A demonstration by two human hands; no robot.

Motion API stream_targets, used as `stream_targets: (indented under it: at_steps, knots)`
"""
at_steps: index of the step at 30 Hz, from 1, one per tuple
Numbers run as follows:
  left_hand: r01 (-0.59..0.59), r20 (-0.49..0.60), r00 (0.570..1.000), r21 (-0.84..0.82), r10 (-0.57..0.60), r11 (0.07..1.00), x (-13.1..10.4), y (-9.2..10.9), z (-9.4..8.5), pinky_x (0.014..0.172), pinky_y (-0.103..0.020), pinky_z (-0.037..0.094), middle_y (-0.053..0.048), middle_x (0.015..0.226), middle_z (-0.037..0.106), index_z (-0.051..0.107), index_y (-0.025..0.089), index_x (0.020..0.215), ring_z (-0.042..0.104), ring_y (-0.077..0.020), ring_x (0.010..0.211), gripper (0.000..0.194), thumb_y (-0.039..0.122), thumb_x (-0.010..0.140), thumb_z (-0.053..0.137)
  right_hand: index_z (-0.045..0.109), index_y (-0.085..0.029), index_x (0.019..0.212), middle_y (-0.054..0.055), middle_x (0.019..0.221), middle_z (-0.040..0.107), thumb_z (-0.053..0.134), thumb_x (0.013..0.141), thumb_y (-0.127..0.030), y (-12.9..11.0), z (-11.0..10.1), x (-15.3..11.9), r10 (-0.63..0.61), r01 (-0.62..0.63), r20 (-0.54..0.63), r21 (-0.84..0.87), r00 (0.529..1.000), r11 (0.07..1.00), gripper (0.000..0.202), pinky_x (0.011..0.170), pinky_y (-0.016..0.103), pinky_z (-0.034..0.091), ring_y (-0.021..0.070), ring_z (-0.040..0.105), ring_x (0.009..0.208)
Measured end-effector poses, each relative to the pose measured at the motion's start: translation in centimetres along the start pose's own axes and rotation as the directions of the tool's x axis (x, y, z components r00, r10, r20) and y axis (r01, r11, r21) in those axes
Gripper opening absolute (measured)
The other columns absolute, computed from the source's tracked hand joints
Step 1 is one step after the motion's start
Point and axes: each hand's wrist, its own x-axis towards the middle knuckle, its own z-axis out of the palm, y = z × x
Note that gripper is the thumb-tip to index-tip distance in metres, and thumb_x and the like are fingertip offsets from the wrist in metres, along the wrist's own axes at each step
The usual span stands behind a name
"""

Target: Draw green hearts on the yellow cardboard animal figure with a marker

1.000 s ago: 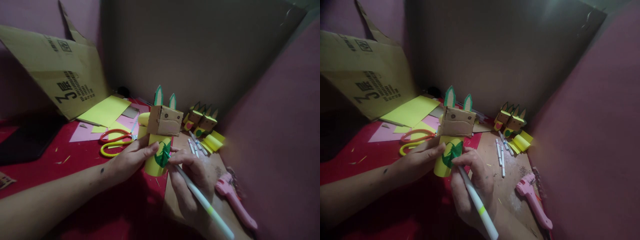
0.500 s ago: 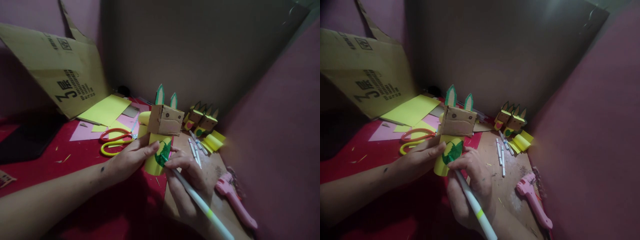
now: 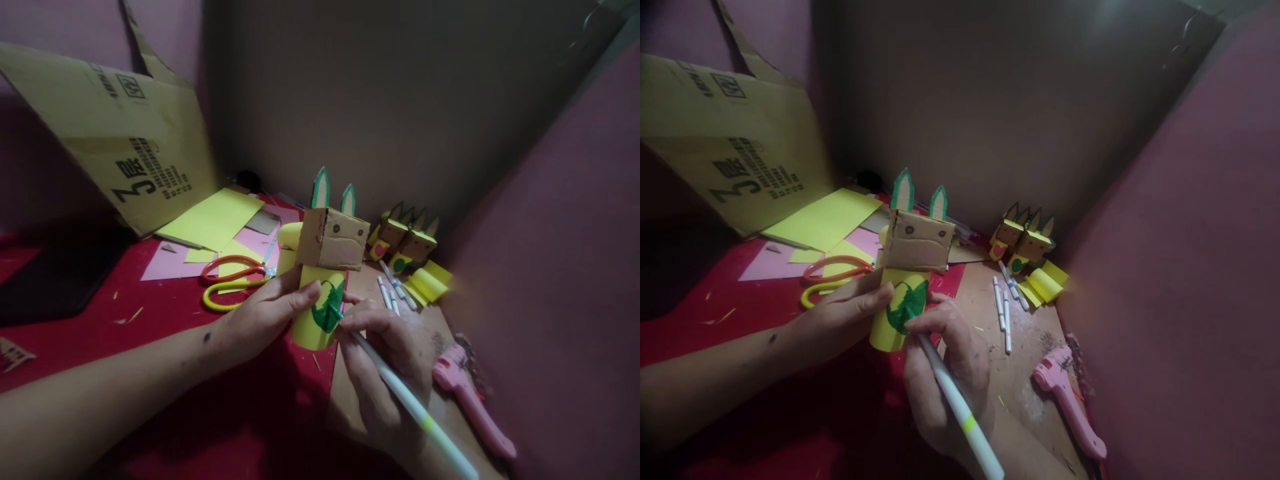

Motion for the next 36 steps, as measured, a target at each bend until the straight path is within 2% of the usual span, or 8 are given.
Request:
stream_targets:
  at_steps: [4,9,14,18,21,25,30,36]
  knots:
    - [-0.001,0.005,1.0,0.003,0.001,1.0,0.03,0.01,-0.02,0.124,-0.053,0.043,-0.013,0.145,0.072,0.078,0.021,0.117,0.058,-0.0409,0.141,0.046,0.06,0.091,0.077,0.066,-0.027,0.106,0.001,0.089,0.07,0.057,0.093,-0.006,0.04,0.07,-0.01,-0.033,0.035,0.025,-0.064,0.999,0.997,0.026,0.102,0.046,0.057,0.0211,0.072,0.096]
    - [0.002,0.005,1.0,0.009,-0.002,1.0,0.03,-0.07,-0.07,0.123,-0.056,0.044,-0.015,0.145,0.071,0.076,0.02,0.126,0.058,-0.0422,0.141,0.054,0.062,0.091,0.076,0.066,-0.028,0.106,0.0,0.088,0.07,0.058,0.094,-0.006,0.08,0.15,-0.13,-0.008,0.007,-0.013,-0.047,1.0,0.999,0.026,0.099,0.045,0.059,0.0212,0.073,0.098]
    - [-0.004,0.035,0.999,0.008,0.003,1.0,0.02,0.02,0.03,0.119,-0.052,0.048,-0.016,0.138,0.075,0.072,0.02,0.134,0.062,-0.0408,0.137,0.057,0.06,0.094,0.074,0.065,-0.028,0.109,0.0,0.089,0.069,0.057,0.094,-0.004,-0.04,0.19,-0.19,-0.033,0.033,0.005,-0.07,0.999,0.997,0.029,0.093,0.04,0.058,0.0183,0.07,0.088]
    - [-0.022,0.044,0.999,0.023,0.021,0.999,0.02,0.02,0.05,0.117,-0.051,0.049,-0.016,0.141,0.074,0.069,0.02,0.138,0.063,-0.0404,0.136,0.058,0.059,0.095,0.072,0.065,-0.029,0.107,0.001,0.093,0.07,0.057,0.095,-0.005,-0.2,0.26,-0.24,-0.004,0.006,0.028,-0.084,1.0,0.996,0.028,0.092,0.041,0.057,0.0191,0.07,0.091]
    - [-0.022,0.053,0.998,0.026,0.02,0.999,0.02,0.05,0.06,0.115,-0.049,0.051,-0.016,0.14,0.074,0.07,0.02,0.137,0.065,-0.04,0.134,0.059,0.06,0.095,0.072,0.065,-0.029,0.107,0.0,0.09,0.069,0.057,0.094,-0.005,-0.19,0.25,-0.19,-0.019,0.019,0.009,-0.073,1.0,0.997,0.028,0.097,0.043,0.056,0.0189,0.07,0.09]
    - [-0.025,0.045,0.999,0.019,0.024,1.0,0.0,0.01,0.0,0.117,-0.049,0.05,-0.014,0.139,0.075,0.073,0.02,0.13,0.065,-0.0392,0.134,0.054,0.06,0.094,0.073,0.065,-0.028,0.106,0.0,0.087,0.066,0.057,0.093,-0.004,-0.12,0.2,-0.14,-0.031,0.033,0.018,-0.077,0.999,0.996,0.029,0.089,0.038,0.056,0.0186,0.068,0.088]
    - [-0.002,0.037,0.999,0.02,0.001,1.0,-0.04,-0.13,-0.11,0.119,-0.052,0.047,-0.014,0.139,0.075,0.072,0.02,0.133,0.062,-0.0407,0.136,0.055,0.059,0.094,0.074,0.064,-0.028,0.106,-0.002,0.085,0.065,0.057,0.094,-0.004,-0.07,0.28,-0.26,-0.047,0.053,0.062,-0.099,0.997,0.994,0.028,0.102,0.046,0.054,0.0177,0.068,0.083]
    - [-0.002,0.043,0.999,0.0,0.002,1.0,-0.05,-0.07,-0.04,0.117,-0.05,0.049,-0.015,0.14,0.074,0.072,0.019,0.129,0.065,-0.0395,0.134,0.052,0.057,0.095,0.074,0.063,-0.028,0.106,-0.001,0.085,0.066,0.056,0.092,-0.005,-0.24,0.31,-0.27,-0.031,0.032,0.014,-0.1,0.999,0.994,0.028,0.095,0.043,0.056,0.0186,0.068,0.081]
